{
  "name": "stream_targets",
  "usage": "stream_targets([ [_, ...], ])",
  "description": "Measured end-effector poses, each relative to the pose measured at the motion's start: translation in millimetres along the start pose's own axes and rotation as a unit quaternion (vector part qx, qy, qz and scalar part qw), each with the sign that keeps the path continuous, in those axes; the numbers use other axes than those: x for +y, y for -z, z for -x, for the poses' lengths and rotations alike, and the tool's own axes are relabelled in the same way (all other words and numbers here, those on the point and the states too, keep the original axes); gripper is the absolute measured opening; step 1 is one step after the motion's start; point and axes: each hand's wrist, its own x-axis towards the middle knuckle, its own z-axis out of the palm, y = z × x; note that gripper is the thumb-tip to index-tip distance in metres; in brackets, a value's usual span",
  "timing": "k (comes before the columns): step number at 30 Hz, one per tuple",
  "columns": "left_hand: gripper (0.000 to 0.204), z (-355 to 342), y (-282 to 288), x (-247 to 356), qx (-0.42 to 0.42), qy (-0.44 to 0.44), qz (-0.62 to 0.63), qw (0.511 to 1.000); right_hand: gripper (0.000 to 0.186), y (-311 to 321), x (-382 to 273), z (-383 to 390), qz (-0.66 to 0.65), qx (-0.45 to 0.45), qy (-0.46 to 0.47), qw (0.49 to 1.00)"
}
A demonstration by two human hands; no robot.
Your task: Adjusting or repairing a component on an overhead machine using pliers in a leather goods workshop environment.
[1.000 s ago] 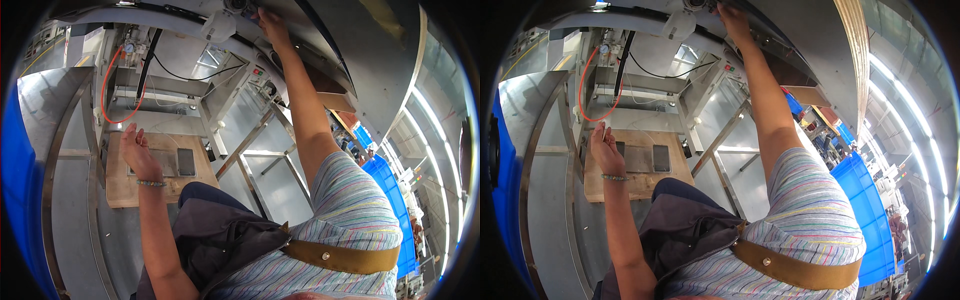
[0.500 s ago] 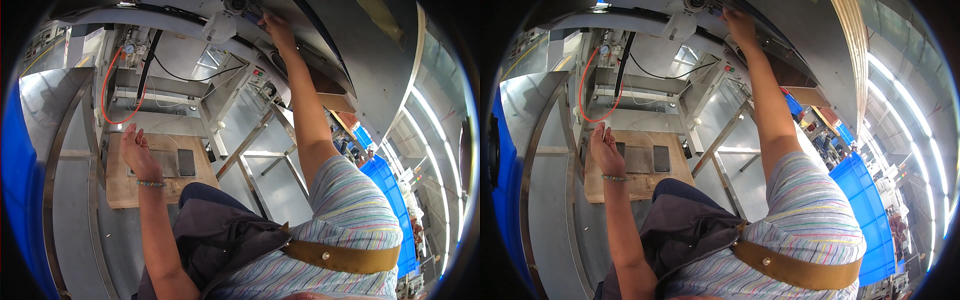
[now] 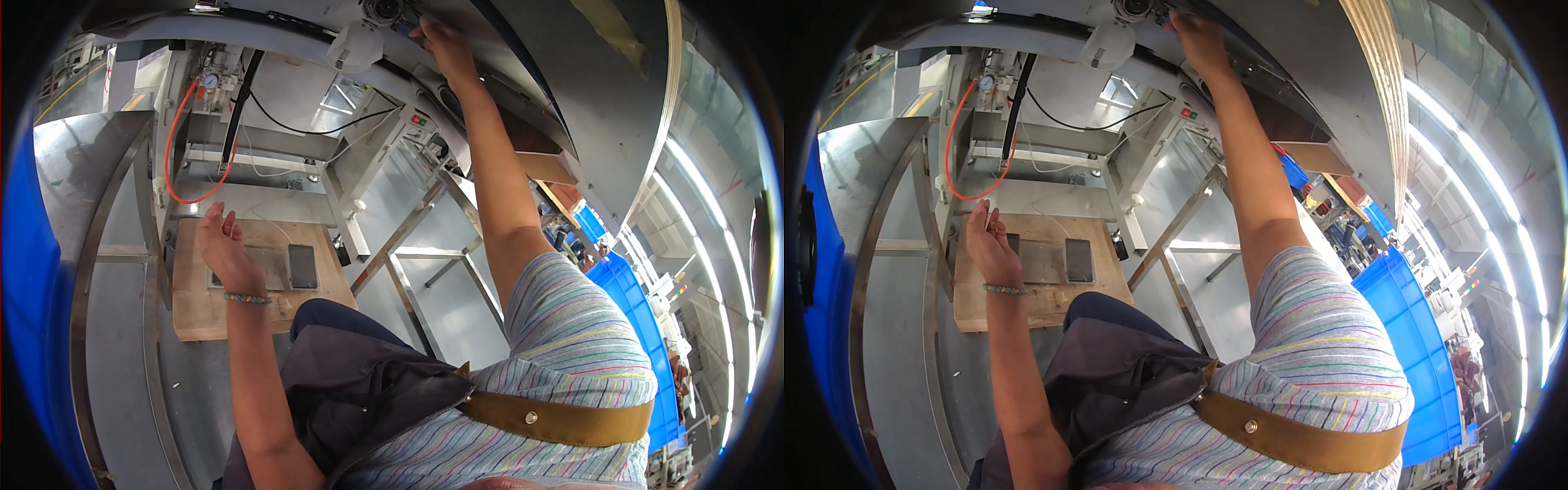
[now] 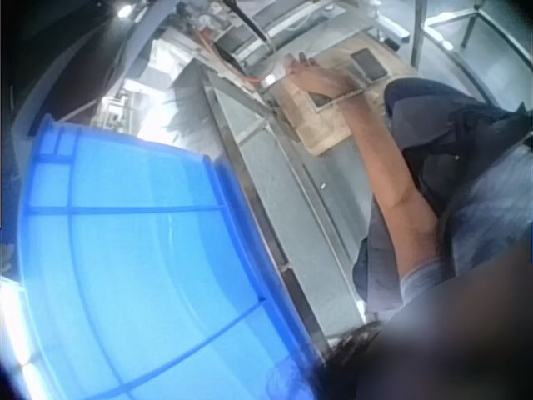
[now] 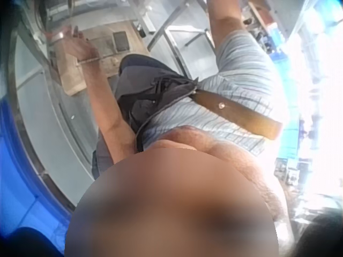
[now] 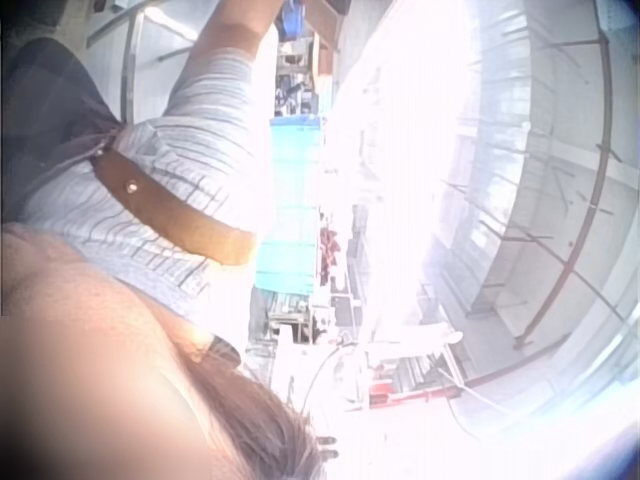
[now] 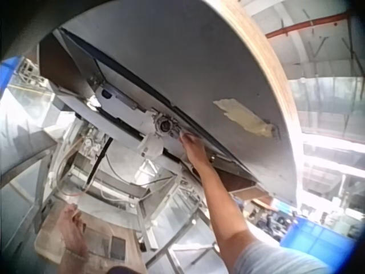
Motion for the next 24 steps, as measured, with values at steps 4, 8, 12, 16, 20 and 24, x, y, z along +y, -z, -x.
stream_targets([
  [4, 0.018, -0.5, -0.7, 0.9, 0.014, 0.011, 0.001, 1.0, 0.039, -2.6, -4.3, -3.5, 0.008, -0.008, -0.009, 1.0],
  [8, 0.024, -2.1, 0.8, 1.6, 0.018, 0.016, 0.007, 1.0, 0.039, -8.4, -10.7, -1.8, 0.006, -0.001, -0.04, 0.999],
  [12, 0.017, -5.4, 3.5, 0.7, 0.006, 0.015, 0.006, 1.0, 0.04, -6.0, -5.6, -5.2, -0.012, 0.002, -0.04, 0.999],
  [16, 0.018, -6.3, 3.9, 0.9, 0.016, 0.019, 0.004, 1.0, 0.038, -3.2, -6.4, -2.0, 0.011, -0.002, -0.028, 1.0],
  [20, 0.018, -6.3, 4.1, 0.2, 0.012, 0.015, 0.005, 1.0, 0.038, -0.2, -3.6, -3.1, 0.002, -0.007, -0.018, 1.0],
  [24, 0.024, -5.4, 3.8, 1.1, 0.015, 0.014, 0.008, 1.0, 0.038, 0.0, -4.6, 2.8, 0.06, 0.024, -0.012, 0.998],
])
